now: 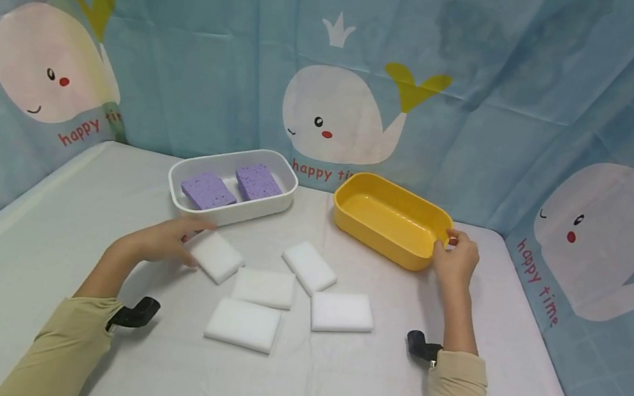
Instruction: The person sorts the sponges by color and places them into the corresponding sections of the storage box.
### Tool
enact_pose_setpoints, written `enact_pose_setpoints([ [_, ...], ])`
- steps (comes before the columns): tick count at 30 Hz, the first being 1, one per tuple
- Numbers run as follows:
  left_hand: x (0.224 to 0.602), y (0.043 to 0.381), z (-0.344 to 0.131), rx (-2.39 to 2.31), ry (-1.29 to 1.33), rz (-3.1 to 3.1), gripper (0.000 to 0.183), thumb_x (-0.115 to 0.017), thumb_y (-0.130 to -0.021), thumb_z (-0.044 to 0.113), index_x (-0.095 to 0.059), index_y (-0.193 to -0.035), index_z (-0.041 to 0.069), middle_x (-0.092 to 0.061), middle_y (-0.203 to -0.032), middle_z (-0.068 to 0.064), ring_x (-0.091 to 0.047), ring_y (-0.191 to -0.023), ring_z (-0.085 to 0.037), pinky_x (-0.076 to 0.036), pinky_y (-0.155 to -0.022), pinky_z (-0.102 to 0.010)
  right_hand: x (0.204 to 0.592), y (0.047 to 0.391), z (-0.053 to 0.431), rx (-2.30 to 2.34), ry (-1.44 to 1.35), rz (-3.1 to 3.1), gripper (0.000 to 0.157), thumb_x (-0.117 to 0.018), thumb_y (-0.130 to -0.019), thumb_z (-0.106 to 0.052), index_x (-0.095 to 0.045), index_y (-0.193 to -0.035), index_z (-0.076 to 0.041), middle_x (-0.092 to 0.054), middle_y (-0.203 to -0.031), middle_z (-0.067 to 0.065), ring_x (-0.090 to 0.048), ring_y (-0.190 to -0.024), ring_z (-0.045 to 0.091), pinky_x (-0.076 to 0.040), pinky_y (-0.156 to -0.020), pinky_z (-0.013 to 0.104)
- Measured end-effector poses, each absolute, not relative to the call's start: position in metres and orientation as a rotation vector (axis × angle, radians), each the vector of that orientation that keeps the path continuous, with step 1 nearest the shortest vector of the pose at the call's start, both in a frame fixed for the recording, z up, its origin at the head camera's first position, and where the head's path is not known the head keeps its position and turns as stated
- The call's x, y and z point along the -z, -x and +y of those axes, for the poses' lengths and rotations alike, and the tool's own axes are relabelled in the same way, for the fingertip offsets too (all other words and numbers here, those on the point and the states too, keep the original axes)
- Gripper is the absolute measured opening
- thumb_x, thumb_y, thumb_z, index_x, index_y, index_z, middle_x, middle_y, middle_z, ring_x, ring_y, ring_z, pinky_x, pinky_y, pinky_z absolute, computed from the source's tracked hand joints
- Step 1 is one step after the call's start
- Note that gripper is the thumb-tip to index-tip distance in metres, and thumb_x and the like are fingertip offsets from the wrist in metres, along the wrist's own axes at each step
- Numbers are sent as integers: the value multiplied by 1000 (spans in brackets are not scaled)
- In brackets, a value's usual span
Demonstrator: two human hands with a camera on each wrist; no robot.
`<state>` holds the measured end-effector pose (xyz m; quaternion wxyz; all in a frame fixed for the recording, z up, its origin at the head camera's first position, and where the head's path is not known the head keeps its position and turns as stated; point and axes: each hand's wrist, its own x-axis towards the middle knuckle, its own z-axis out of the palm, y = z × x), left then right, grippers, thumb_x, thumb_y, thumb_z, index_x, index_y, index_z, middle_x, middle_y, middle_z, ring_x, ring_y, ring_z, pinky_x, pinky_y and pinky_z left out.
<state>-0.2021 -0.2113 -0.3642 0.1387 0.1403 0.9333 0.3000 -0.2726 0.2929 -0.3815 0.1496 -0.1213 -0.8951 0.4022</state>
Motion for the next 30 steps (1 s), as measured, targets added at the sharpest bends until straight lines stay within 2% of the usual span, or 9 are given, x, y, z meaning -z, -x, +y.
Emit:
enact_pose_setpoints([
  [5, 369, 204, -212, -905, -378, 2672, 84, -84, -82, -4, -43, -155, -9, -38, -156, -38, -39, -144, -53, -39, -120, -65, 386, 274, 298, -1244, 368, -2582, 45, -52, -106, -10, -53, -147, 9, -54, -136, 31, -59, -111, 36, -40, -61, 1],
  [11, 375, 207, -212, -958, -366, 2662, 82, -85, -80, -3, -46, -152, -9, -35, -154, -41, -39, -142, -55, -38, -119, -66, 386, 275, 304, -1362, 391, -2545, 45, -54, -107, -12, -54, -148, 7, -55, -129, 25, -58, -79, 4, -54, -64, 6],
  [14, 375, 208, -212, -960, -376, 2671, 78, -86, -80, -1, -50, -148, -9, -41, -150, -40, -43, -138, -53, -40, -118, -65, 385, 274, 306, -1436, 385, -2524, 45, -55, -108, -12, -53, -148, 8, -55, -123, 20, -56, -66, -5, -60, -69, 13],
  [18, 372, 207, -214, -942, -377, 2685, 75, -88, -79, 2, -52, -145, -9, -48, -145, -37, -47, -134, -51, -42, -116, -65, 385, 275, 309, -1496, 390, -2523, 47, -54, -109, -13, -49, -151, 8, -53, -119, 16, -57, -64, -6, -63, -73, 17],
  [30, 365, 206, -212, -928, -368, 2707, 70, -92, -79, 6, -55, -136, -10, -56, -136, -30, -53, -125, -42, -46, -111, -60, 383, 272, 309, -1580, 375, -2514, 51, -54, -110, -14, -44, -156, 7, -53, -122, 17, -59, -67, -6, -60, -69, 11],
])
